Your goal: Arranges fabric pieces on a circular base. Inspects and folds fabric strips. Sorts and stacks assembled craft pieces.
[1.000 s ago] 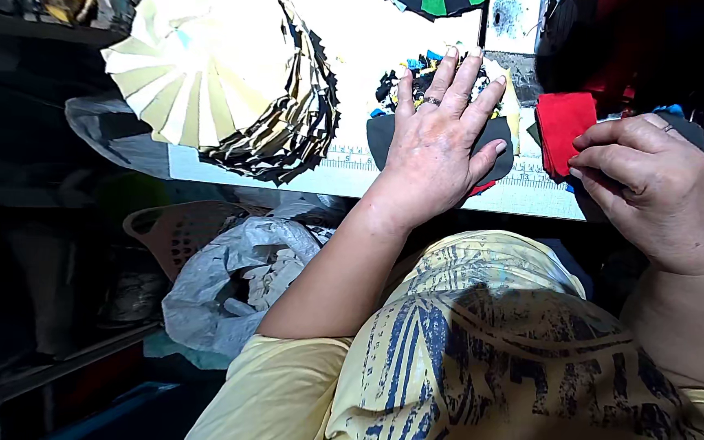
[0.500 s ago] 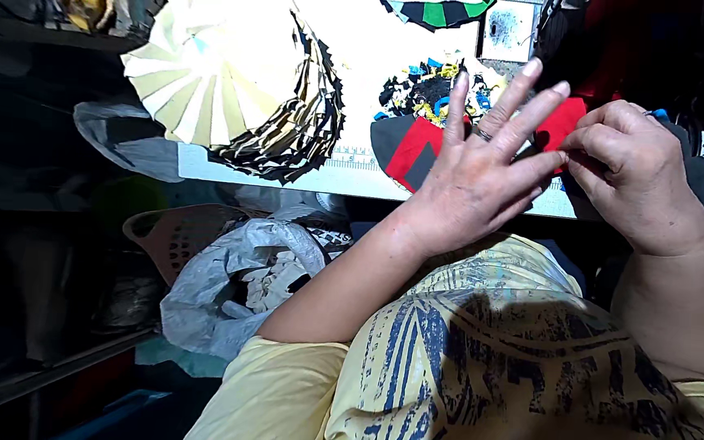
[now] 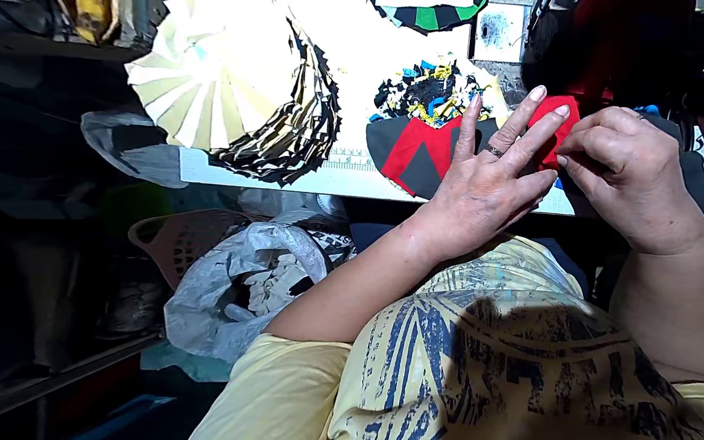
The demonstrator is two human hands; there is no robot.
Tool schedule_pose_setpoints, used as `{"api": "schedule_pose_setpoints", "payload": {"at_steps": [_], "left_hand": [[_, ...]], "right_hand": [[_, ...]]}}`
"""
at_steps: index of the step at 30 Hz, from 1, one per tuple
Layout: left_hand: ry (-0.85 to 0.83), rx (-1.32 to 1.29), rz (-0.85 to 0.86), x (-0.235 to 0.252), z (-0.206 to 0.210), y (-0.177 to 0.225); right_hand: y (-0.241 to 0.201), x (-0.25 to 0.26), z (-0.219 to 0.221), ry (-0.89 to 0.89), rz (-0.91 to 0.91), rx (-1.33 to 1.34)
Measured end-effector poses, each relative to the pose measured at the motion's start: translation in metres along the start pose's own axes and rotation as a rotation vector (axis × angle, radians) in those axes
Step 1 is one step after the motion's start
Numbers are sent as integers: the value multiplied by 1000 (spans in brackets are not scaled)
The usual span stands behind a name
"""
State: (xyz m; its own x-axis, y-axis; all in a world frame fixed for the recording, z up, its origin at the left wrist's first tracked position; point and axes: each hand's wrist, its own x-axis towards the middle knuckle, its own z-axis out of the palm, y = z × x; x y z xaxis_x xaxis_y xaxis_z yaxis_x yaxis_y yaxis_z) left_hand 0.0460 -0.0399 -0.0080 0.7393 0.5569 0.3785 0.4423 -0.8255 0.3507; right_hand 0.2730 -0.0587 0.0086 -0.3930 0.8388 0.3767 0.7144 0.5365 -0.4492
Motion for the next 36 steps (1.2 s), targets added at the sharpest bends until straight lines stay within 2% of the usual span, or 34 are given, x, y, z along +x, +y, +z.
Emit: {"api": "schedule_pose_setpoints", "payload": {"at_steps": [7, 20, 23, 27, 30, 32, 36], "left_hand": [[10, 11, -20, -2, 0, 3], [-8, 83, -67, -4, 7, 3], [-42, 64, -89, -4, 5, 3], [-87, 39, -109, -4, 3, 1], [-107, 22, -110, -4, 2, 0], [-97, 0, -104, -4, -1, -1], [48, -195, -130, -2, -9, -2]], "right_hand": [[0, -1, 0, -45, 9, 18], [5, 6, -2, -11, 71, 30], [8, 13, -4, 100, 198, 130], [18, 27, -14, 470, 377, 630], [14, 34, -26, 615, 384, 887], [10, 34, -32, 554, 348, 840], [-16, 30, -34, 239, 220, 403]]}}
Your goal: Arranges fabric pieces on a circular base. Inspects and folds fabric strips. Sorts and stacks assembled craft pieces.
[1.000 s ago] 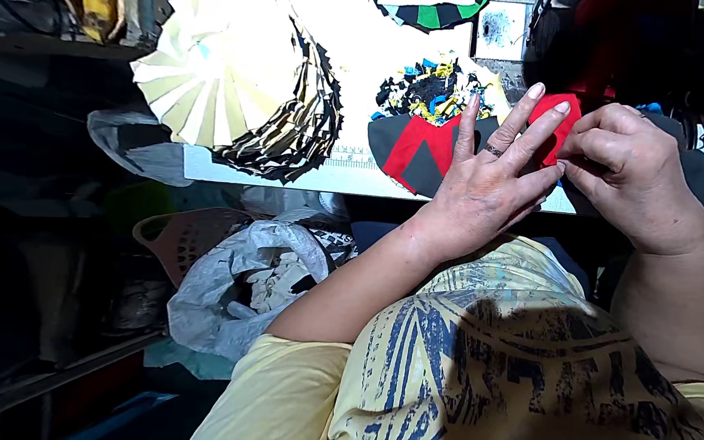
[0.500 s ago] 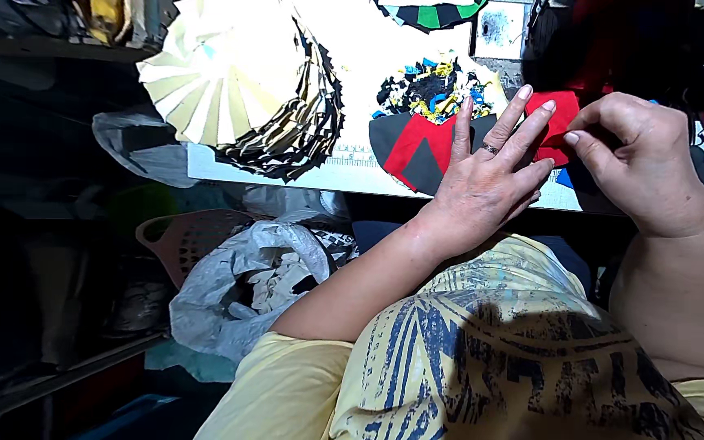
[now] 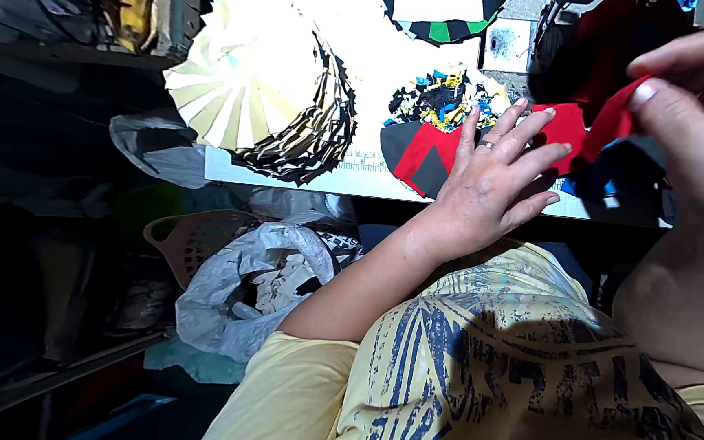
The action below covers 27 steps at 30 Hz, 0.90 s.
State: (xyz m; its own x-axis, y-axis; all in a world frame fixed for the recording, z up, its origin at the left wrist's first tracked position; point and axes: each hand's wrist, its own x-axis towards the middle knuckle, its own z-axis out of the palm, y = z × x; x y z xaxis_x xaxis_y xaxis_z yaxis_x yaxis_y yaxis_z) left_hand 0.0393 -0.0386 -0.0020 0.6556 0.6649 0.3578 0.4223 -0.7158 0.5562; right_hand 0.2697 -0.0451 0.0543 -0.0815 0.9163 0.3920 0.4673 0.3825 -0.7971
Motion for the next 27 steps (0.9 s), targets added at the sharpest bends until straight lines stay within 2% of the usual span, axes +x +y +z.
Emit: {"api": "schedule_pose_setpoints", "payload": {"at_steps": [2, 5, 8, 11, 15, 19, 24, 27], "left_hand": [[111, -166, -7, 3, -3, 0], [219, -513, 1, 6, -5, 0], [204, -852, -71, 5, -13, 6], [173, -963, -164, 1, -19, 6], [113, -1116, -327, -7, -25, -1], [137, -1062, -427, -16, -34, -7], [107, -862, -397, -33, -42, -10], [103, -778, -405, -40, -39, -8]], "right_hand": [[-15, -4, 9, -85, -95, -143], [-32, -2, 15, -119, -167, -226], [-39, 5, 18, -144, -198, -282], [-36, 11, 25, -146, -172, -248], [-25, 15, 34, -140, -32, -28], [-19, 5, 39, -193, 48, 78], [-13, -27, 44, -276, 212, 219], [-14, -44, 54, -249, 307, 291]]}}
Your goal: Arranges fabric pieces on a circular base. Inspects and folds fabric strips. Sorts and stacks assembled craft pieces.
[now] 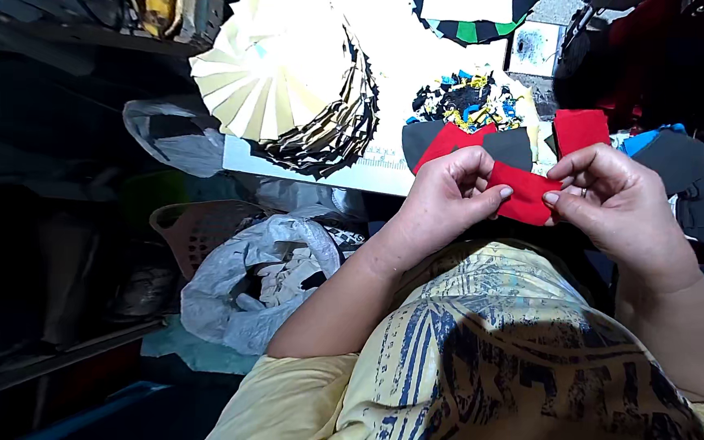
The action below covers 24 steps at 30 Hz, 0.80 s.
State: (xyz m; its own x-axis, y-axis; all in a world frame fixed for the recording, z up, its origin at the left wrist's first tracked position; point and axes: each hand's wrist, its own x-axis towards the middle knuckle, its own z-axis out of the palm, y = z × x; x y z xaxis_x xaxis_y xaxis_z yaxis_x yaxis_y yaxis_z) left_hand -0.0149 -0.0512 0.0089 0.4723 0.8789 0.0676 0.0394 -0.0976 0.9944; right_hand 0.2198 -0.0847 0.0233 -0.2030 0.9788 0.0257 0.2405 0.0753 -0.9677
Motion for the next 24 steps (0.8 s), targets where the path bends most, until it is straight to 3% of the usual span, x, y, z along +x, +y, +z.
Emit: {"api": "schedule_pose_setpoints", "payload": {"at_steps": [9, 16, 24], "left_hand": [[198, 469, 198, 32, -5, -6], [232, 804, 122, 39, -4, -8], [254, 941, 130, 40, -4, -8]], "right_hand": [[9, 38, 13, 238, -265, -362], [9, 63, 18, 208, -250, -636], [5, 70, 21, 124, -203, -841]]}}
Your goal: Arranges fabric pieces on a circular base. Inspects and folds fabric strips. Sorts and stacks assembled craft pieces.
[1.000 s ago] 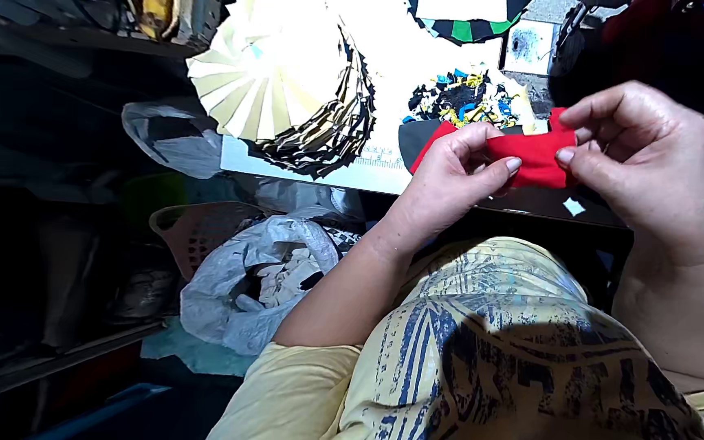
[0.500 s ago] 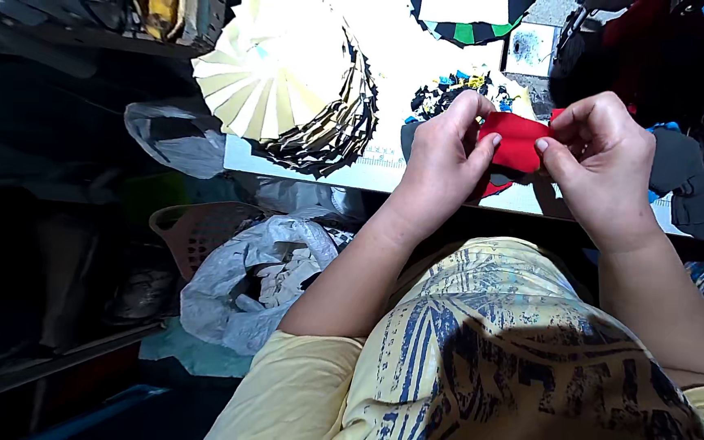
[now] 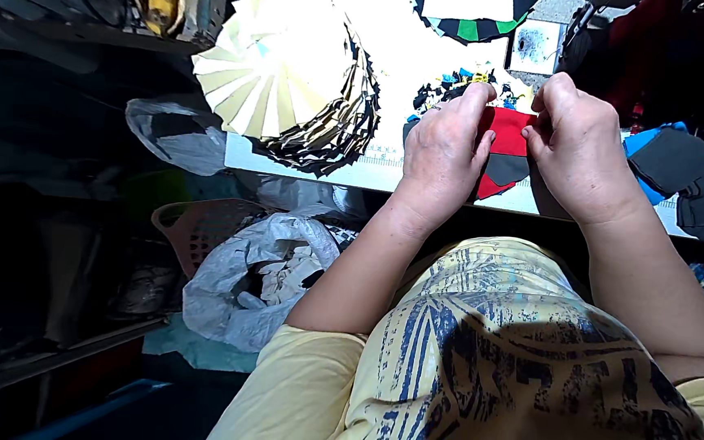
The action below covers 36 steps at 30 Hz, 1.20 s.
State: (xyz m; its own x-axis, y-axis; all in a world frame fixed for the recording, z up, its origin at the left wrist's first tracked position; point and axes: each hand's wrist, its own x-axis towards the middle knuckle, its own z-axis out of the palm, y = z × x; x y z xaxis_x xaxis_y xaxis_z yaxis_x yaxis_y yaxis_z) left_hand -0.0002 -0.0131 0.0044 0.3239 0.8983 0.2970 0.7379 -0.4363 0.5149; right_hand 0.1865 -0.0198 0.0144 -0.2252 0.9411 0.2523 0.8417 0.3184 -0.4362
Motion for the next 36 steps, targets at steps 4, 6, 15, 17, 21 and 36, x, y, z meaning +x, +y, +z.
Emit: {"api": "schedule_pose_setpoints", "payload": {"at_steps": [4, 6, 15, 17, 21, 36], "left_hand": [[71, 42, 24, 0, -3, -2], [84, 52, 24, -2, -4, -3], [-63, 101, 25, -8, -4, -5], [-101, 117, 52, -6, -9, -9], [-203, 64, 166, 4, -19, -23], [-222, 236, 91, 8, 17, 13]], "right_hand": [[0, -2, -6, 46, -22, -20], [3, -4, -11, 116, -58, 5], [10, -12, 2, -47, -271, -27], [5, -17, 3, -64, -262, -70], [-10, -30, 2, -103, -255, -76], [69, -96, -78, 125, 78, -52]]}}
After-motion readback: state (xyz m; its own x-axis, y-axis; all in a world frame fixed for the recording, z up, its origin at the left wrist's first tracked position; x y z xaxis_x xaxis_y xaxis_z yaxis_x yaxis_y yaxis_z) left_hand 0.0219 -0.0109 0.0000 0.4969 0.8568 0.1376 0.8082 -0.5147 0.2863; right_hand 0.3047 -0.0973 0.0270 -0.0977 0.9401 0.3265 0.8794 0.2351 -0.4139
